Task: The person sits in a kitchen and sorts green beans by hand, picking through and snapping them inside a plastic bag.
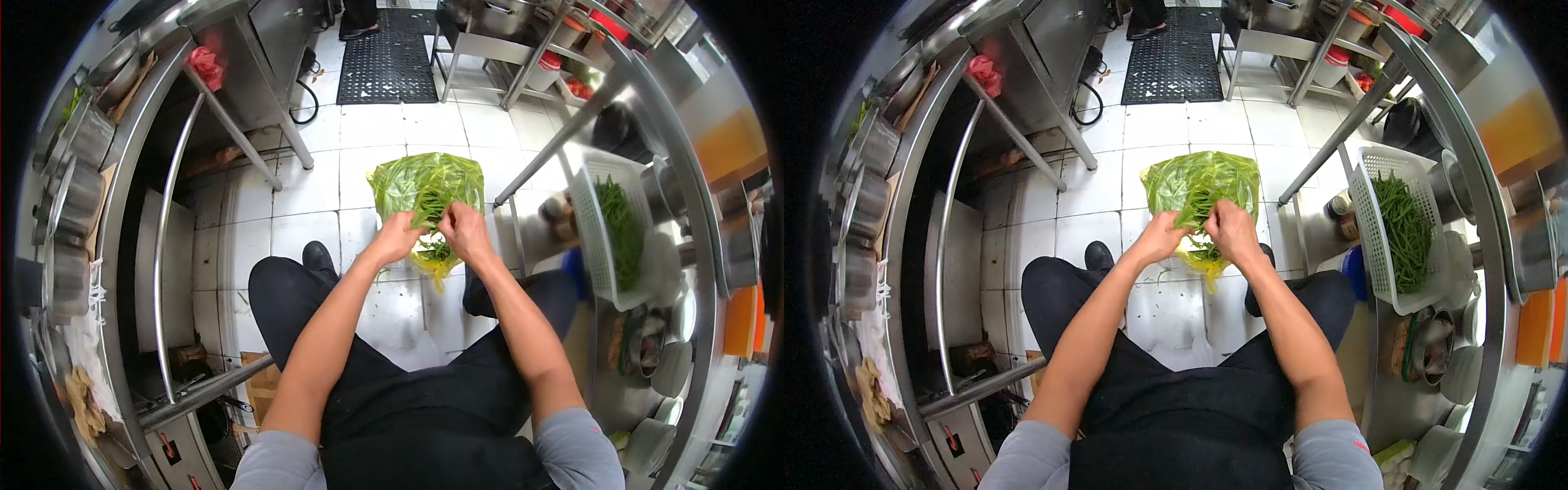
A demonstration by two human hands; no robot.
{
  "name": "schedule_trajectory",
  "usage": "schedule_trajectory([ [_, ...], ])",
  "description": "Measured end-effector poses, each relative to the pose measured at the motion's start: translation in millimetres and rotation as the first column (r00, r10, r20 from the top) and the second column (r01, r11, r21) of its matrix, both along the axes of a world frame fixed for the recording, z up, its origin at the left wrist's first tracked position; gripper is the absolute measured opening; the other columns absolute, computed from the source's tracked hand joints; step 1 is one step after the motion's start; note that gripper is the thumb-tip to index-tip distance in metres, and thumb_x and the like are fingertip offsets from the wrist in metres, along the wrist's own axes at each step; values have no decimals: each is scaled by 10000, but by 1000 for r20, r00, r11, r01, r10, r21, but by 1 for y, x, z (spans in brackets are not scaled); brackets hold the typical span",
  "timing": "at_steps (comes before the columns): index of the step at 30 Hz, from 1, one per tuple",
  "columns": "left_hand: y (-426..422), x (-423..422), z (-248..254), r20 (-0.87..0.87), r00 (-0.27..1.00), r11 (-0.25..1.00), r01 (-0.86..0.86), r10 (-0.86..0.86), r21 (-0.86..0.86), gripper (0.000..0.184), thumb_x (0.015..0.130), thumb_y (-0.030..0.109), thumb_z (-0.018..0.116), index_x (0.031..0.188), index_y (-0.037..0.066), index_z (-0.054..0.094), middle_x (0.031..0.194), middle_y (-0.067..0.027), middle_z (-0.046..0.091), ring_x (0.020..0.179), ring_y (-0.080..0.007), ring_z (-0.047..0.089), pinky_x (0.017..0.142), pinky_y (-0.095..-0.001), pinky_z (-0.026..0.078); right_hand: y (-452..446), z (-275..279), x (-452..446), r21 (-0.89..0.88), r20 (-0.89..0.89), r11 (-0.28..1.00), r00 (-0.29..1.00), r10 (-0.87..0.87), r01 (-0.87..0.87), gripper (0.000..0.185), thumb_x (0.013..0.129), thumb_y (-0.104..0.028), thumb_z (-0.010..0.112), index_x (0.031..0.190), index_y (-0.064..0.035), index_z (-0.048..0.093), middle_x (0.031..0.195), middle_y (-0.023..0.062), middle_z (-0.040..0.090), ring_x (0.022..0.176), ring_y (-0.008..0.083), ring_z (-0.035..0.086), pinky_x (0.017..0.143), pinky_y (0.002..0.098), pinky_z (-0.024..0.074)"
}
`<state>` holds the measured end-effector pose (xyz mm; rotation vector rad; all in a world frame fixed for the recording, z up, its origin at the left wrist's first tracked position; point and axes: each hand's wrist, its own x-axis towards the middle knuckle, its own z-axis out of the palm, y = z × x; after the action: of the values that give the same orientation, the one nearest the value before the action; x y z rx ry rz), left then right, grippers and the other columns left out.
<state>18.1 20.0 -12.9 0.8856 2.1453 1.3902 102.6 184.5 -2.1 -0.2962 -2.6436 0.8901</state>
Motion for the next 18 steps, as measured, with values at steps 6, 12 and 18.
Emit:
schedule_trajectory([
  [6,-11,-17,11,662,748,956,-228,51,183,263,995,238,519,875,7,554,547,36,359,443,-88,352,430,-256,292,3,-9,4,-306,90,937,974,207,-171,203,848,-89,608,1028,-5,651,876,109,667,718,208,626,662,312,512],
  [12,-7,-12,9,725,686,923,-312,55,225,264,996,243,495,904,-2,527,574,1,404,457,-116,383,440,-274,321,-20,-13,8,-749,281,662,891,356,-28,218,902,-185,597,1024,-20,673,842,11,647,696,72,567,604,235,457],
  [18,-6,-7,11,698,712,899,-349,71,265,258,999,242,489,908,4,523,572,-13,428,456,-131,425,442,-281,347,-8,-22,-1,-608,188,792,979,79,53,245,846,-178,549,814,28,677,731,71,676,672,130,614,617,278,480],
])
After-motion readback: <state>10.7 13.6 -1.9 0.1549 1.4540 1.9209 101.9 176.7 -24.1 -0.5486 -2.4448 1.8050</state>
